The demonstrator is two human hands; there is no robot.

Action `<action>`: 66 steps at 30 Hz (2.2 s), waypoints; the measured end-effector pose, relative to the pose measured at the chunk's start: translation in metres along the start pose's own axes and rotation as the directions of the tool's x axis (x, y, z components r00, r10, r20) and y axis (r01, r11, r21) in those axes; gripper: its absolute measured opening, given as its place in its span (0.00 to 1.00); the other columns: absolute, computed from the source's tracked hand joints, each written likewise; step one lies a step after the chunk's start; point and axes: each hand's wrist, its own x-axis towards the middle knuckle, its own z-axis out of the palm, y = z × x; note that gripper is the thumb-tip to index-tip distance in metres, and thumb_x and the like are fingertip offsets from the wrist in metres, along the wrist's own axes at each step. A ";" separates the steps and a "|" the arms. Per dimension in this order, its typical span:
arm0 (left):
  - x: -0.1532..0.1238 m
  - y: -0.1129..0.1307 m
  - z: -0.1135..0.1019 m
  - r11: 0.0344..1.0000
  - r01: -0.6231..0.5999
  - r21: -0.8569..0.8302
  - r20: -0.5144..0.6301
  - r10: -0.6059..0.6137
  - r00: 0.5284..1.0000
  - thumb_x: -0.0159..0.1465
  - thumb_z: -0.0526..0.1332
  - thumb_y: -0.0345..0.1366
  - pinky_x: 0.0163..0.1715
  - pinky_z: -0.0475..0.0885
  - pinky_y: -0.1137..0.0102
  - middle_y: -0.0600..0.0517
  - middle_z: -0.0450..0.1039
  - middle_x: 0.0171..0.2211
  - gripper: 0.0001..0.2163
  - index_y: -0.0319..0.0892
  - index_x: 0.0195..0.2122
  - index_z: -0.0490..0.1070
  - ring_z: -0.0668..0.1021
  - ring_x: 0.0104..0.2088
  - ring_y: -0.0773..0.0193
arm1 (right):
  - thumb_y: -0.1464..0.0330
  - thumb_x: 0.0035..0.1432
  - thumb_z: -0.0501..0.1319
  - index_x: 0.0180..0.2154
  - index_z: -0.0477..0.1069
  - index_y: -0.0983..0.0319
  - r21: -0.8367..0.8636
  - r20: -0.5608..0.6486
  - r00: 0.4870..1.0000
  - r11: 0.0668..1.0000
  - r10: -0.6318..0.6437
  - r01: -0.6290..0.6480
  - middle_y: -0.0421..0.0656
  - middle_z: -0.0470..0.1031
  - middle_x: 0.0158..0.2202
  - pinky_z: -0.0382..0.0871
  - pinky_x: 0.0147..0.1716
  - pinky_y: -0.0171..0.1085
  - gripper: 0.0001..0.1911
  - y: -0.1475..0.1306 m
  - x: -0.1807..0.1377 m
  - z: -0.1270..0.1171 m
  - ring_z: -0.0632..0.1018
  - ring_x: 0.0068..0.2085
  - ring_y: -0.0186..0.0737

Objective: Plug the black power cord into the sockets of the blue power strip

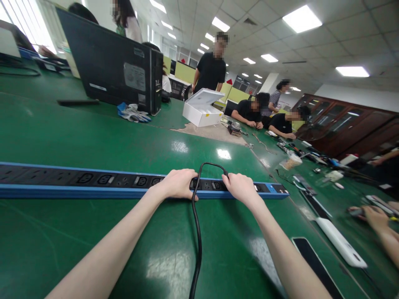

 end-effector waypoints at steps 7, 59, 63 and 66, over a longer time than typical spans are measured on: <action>0.000 0.001 0.000 1.000 0.017 -0.009 0.005 -0.017 1.000 0.47 0.69 0.63 0.43 0.73 0.63 0.47 0.76 0.49 0.34 0.49 0.50 0.72 0.79 0.49 0.48 | 0.51 0.73 0.39 0.44 0.77 0.64 0.010 -0.046 0.998 0.999 0.052 -0.052 0.56 0.81 0.42 0.69 0.49 0.44 0.33 -0.005 -0.006 0.003 0.81 0.46 0.50; -0.001 0.013 -0.005 0.999 0.052 0.004 0.018 -0.052 0.998 0.49 0.70 0.59 0.46 0.72 0.63 0.49 0.76 0.51 0.31 0.52 0.52 0.71 0.78 0.52 0.50 | 0.54 0.73 0.43 0.45 0.74 0.60 0.108 -0.116 0.985 0.987 0.129 -0.117 0.50 0.80 0.40 0.66 0.44 0.39 0.26 -0.002 -0.012 -0.013 0.81 0.43 0.47; -0.001 0.012 -0.005 0.999 0.032 -0.024 0.001 -0.032 0.999 0.50 0.69 0.59 0.45 0.72 0.63 0.51 0.76 0.51 0.32 0.52 0.54 0.71 0.78 0.52 0.50 | 0.51 0.73 0.40 0.44 0.73 0.58 0.207 -0.281 0.948 0.974 0.152 -0.094 0.47 0.79 0.41 0.63 0.39 0.35 0.29 0.020 -0.024 -0.042 0.79 0.42 0.43; -0.001 0.011 -0.004 0.999 0.018 -0.031 0.000 -0.018 1.000 0.51 0.68 0.58 0.44 0.73 0.64 0.51 0.76 0.51 0.31 0.52 0.54 0.70 0.78 0.51 0.52 | 0.48 0.71 0.43 0.43 0.75 0.58 0.320 -0.364 0.923 0.947 0.123 0.000 0.45 0.78 0.42 0.62 0.37 0.33 0.28 0.051 -0.033 -0.062 0.78 0.42 0.41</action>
